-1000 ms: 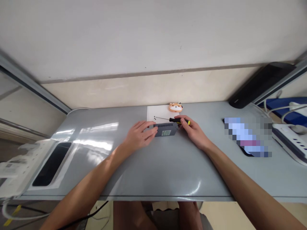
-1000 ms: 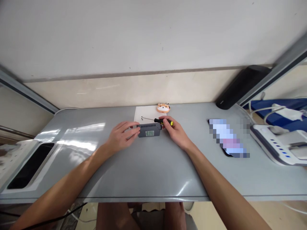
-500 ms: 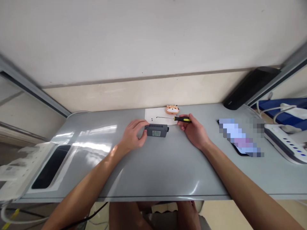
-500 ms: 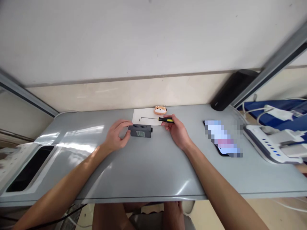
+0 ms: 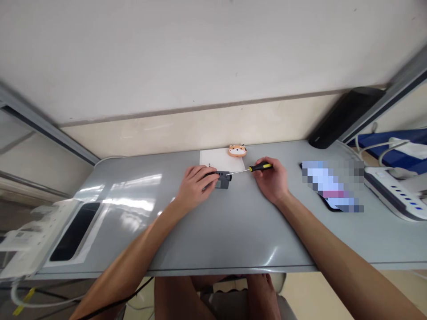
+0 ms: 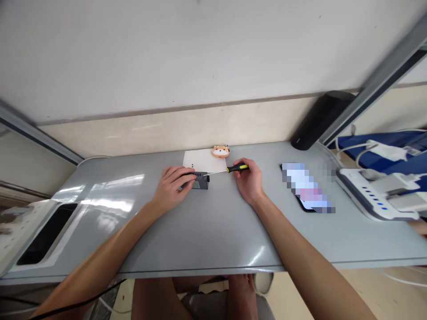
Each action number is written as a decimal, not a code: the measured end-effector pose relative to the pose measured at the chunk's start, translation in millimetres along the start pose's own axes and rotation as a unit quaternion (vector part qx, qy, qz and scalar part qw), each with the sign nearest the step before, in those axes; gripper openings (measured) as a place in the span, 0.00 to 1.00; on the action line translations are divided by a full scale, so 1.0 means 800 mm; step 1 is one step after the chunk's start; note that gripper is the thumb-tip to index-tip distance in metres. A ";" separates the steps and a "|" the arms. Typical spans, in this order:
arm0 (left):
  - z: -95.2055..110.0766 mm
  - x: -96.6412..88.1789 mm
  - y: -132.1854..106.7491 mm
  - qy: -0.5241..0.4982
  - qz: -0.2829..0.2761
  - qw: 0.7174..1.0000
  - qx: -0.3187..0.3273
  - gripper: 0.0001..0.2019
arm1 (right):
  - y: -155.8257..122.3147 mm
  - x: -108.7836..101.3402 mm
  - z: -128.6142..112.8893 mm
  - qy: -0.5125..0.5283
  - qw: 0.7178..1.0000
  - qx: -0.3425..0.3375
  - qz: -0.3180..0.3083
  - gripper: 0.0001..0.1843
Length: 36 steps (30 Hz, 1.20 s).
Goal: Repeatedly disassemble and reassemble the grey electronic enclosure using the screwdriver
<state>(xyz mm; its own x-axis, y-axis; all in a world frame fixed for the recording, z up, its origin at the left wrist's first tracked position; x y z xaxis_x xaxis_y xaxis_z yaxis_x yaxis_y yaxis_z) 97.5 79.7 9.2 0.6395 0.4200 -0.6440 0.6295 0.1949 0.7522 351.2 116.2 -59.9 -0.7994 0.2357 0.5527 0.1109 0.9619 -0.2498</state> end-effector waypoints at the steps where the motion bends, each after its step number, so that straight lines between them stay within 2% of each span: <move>1: -0.001 0.001 -0.001 -0.004 -0.003 1.000 -0.003 0.08 | 0.001 -0.001 0.000 -0.005 1.000 -0.003 0.006 0.11; 7: -0.007 0.004 -0.006 -0.008 -0.028 0.999 -0.031 0.09 | 0.003 -0.004 0.001 -0.012 1.000 -0.015 0.021 0.09; 17: 0.005 0.004 -0.001 0.003 -0.041 0.999 -0.001 0.15 | 0.000 -0.003 -0.001 -0.021 0.999 -0.036 0.034 0.12; 22: 0.006 0.012 -0.004 -0.026 -0.087 0.996 0.005 0.23 | -0.003 -0.004 -0.002 -0.044 0.996 -0.063 0.038 0.13; 26: 0.005 0.014 -0.007 -0.036 -0.079 0.996 0.011 0.24 | -0.004 -0.004 -0.004 -0.068 0.993 -0.082 0.045 0.11; 29: 0.004 0.016 -0.009 -0.050 -0.080 0.996 0.002 0.24 | -0.005 0.000 -0.006 -0.084 0.992 -0.088 0.044 0.13; 33: 0.006 0.015 -0.009 -0.056 -0.083 0.995 -0.006 0.25 | -0.013 0.017 0.001 -0.180 0.982 -0.048 0.031 0.19; 36: 0.011 0.011 -0.006 -0.052 -0.080 0.995 0.006 0.22 | -0.025 0.033 0.007 -0.307 0.951 -0.044 0.000 0.25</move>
<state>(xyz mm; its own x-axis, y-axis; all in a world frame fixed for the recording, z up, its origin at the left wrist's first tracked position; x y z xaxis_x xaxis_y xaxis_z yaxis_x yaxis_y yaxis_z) 103.9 74.9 -1.8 0.5733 0.2896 -0.7664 0.7312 0.2412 0.6381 324.5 102.1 -44.4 -0.9904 0.1362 -0.0231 0.1381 0.9762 -0.1672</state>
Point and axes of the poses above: each hand's wrist, its own y-axis towards the middle knuckle, its own x-axis out of the palm, z = x × y, the point moved 6 cm from there along y, towards the middle knuckle, and after that the axes turned 12 degrees about x, right-handed, at the moved point
